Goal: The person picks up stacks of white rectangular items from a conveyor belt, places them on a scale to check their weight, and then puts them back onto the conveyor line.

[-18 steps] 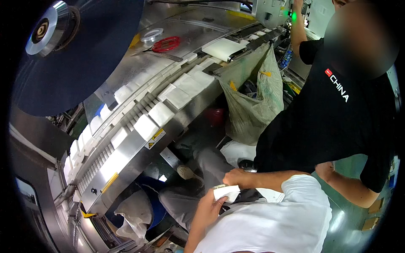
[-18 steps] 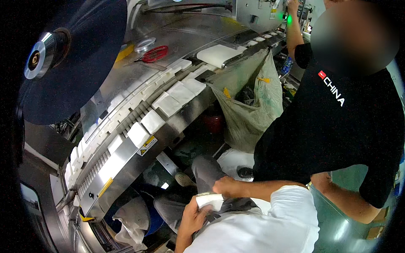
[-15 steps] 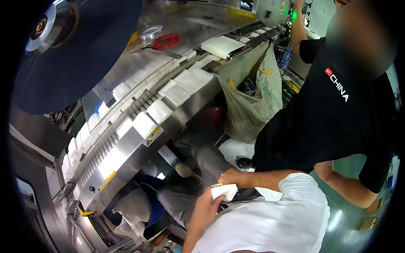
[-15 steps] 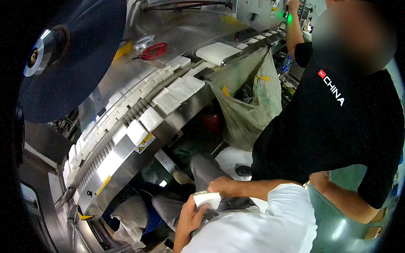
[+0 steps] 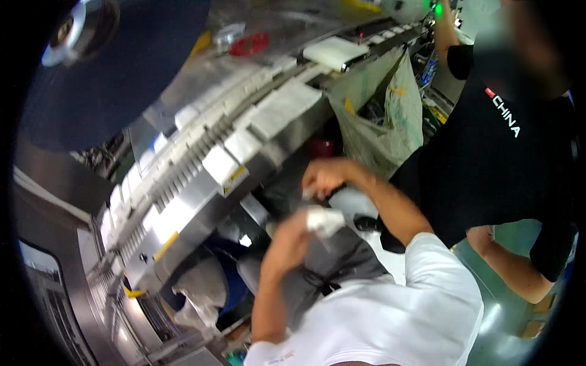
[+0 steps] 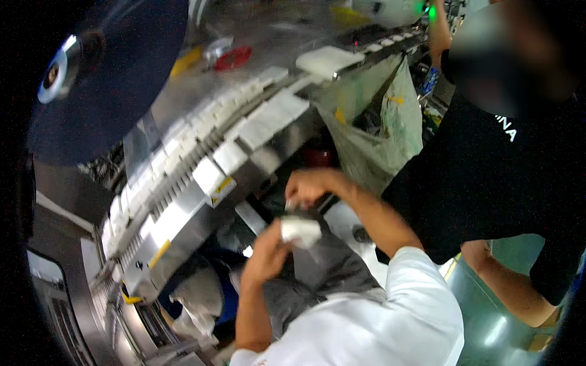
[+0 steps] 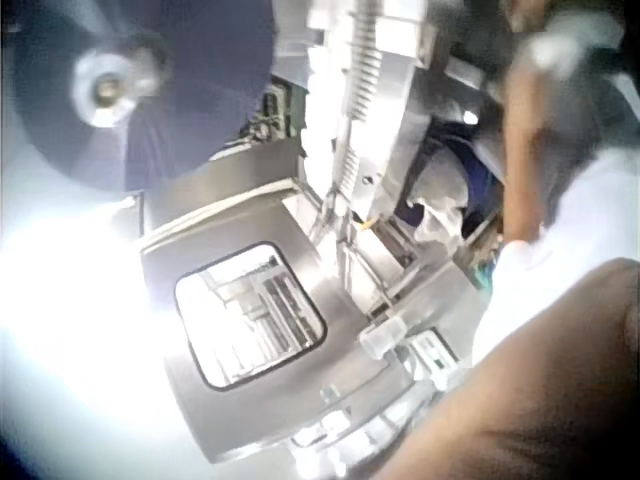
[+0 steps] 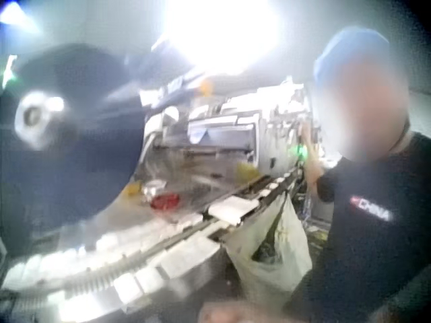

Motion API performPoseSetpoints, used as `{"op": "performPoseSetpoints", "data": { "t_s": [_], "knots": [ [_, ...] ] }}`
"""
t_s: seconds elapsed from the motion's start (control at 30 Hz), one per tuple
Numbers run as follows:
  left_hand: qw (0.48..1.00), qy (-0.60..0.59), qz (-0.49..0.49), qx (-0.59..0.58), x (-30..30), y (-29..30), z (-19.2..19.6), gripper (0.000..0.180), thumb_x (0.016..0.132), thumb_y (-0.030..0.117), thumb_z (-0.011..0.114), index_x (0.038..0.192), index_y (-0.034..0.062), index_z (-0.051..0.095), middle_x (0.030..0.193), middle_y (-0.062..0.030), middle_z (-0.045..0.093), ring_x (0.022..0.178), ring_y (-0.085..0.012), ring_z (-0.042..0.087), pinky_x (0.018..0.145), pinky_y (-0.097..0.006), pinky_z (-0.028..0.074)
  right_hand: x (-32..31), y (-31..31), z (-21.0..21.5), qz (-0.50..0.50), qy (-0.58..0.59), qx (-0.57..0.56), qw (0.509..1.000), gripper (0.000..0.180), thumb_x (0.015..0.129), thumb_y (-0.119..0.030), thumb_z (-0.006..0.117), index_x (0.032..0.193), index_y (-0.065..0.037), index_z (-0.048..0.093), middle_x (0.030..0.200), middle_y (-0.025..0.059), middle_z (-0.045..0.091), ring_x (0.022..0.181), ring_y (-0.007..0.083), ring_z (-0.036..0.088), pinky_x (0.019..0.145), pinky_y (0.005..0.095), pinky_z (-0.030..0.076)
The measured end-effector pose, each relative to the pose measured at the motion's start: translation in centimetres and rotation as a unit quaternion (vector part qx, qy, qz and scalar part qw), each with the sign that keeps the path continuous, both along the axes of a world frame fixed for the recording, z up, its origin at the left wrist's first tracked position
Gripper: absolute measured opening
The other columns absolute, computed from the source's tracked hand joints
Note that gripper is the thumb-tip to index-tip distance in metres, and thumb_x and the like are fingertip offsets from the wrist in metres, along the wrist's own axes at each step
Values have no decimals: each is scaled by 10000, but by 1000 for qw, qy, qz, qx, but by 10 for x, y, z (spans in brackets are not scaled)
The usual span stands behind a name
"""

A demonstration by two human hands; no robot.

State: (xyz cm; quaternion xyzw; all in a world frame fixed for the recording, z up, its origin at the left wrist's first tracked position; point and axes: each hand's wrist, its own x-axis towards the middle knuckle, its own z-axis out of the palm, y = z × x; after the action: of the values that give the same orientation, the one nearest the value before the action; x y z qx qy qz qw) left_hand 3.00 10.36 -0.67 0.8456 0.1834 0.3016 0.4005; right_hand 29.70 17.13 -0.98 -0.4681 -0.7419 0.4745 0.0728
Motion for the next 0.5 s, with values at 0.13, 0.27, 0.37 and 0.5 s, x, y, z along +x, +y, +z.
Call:
{"op": "performPoseSetpoints", "data": {
  "t_s": [0.13, 0.27, 0.37, 0.5],
  "knots": [
    [977, 21, 12, -213, -34, -28, 21, 279, 956, 11, 650, 1235, 12, 656, 1079, -127, 719, 960, -238, 693, 874, -351, 531, -17, -22, 7, 64, 57, -115, 990, 259, 942, -262, 722, 974, -7, 754, 759, 54, 723, 632, 122, 644, 587, 305, 515],
    [944, 5, 55, -325, -69, -49, -16, 254, 985, 33, 677, 1229, -20, 629, 1085, -77, 699, 1003, -150, 650, 875, -305, 523, -11, -59, -27, 96, 77, -171, 978, 261, 938, -272, 751, 935, -11, 750, 725, 35, 708, 614, 108, 624, 564, 288, 489],
    [956, 74, 54, -278, -62, -66, -25, 265, 986, 71, 694, 1228, -13, 626, 1077, -87, 703, 991, -154, 654, 875, -307, 523, -25, -81, -32, 122, 71, -219, 965, 229, 895, -226, 791, 976, -16, 747, 826, 56, 741, 708, 126, 676, 623, 293, 527],
    [960, 98, 81, -250, -50, -82, -34, 424, 982, 74, 692, 1361, -16, 527, 1169, -160, 689, 1070, -225, 666, 918, -340, 524, -26, -86, -40, 145, 79, -130, 978, 372, 847, -237, 823, 1123, -15, 710, 1007, 108, 754, 872, 203, 716, 754, 345, 569]
  ]
}}
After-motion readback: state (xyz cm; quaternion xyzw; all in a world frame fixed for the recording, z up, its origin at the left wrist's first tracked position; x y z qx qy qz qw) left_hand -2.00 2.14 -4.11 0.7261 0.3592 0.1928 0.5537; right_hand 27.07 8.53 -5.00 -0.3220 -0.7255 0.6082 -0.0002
